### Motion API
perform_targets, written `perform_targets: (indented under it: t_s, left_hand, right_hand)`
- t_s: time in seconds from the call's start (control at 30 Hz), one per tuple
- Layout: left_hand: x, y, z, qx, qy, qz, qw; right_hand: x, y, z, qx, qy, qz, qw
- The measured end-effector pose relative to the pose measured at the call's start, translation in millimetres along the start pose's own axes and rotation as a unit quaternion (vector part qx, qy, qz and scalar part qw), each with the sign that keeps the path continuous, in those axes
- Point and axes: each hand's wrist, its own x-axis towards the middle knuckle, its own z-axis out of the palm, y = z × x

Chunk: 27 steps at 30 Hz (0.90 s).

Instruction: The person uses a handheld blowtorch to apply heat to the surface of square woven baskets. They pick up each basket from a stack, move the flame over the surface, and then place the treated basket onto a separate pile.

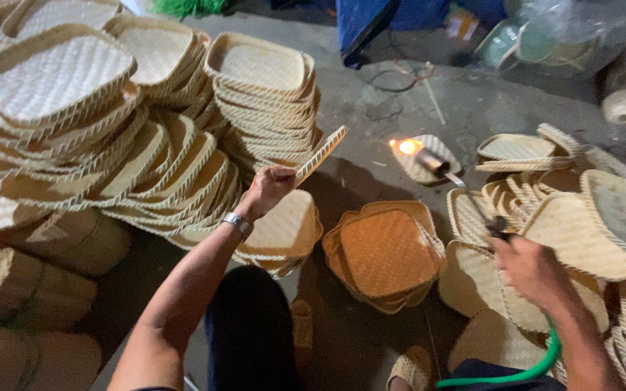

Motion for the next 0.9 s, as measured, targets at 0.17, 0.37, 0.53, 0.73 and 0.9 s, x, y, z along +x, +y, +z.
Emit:
perform_targets:
  t_s: [0.17, 0.37, 0.53, 0.73, 0.9]
  left_hand:
    - [-78.4, 17.9, 7.6, 0.381, -0.056, -0.023, 0.923]
    - [-148.4, -89.9, 39.0, 0.339, -0.023, 0.18, 0.923]
    - [-168.0, -133.0, 32.3, 0.418, -0.104, 0.222, 0.875]
    - [-197.0, -121.5, 2.7, 0.468, -0.129, 0.07, 0.872]
    - [-128.3, -65.0, 4.3, 0.419, -0.022, 0.134, 0.898]
  right_hand:
    - [-19.1, -11.4, -16.4, 0.052, 0.004, 0.042, 0.998]
    - [-13.1, 2.0, -10.6, 0.043, -0.012, 0.058, 0.997]
    - [-0.8, 30.9, -4.9, -0.008, -0.011, 0.071, 0.997]
    - [-9.4, 19.5, -14.8, 0.04, -0.009, 0.035, 0.999]
    - [-22.4, -13.5, -24.5, 0.052, 0.019, 0.043, 0.998]
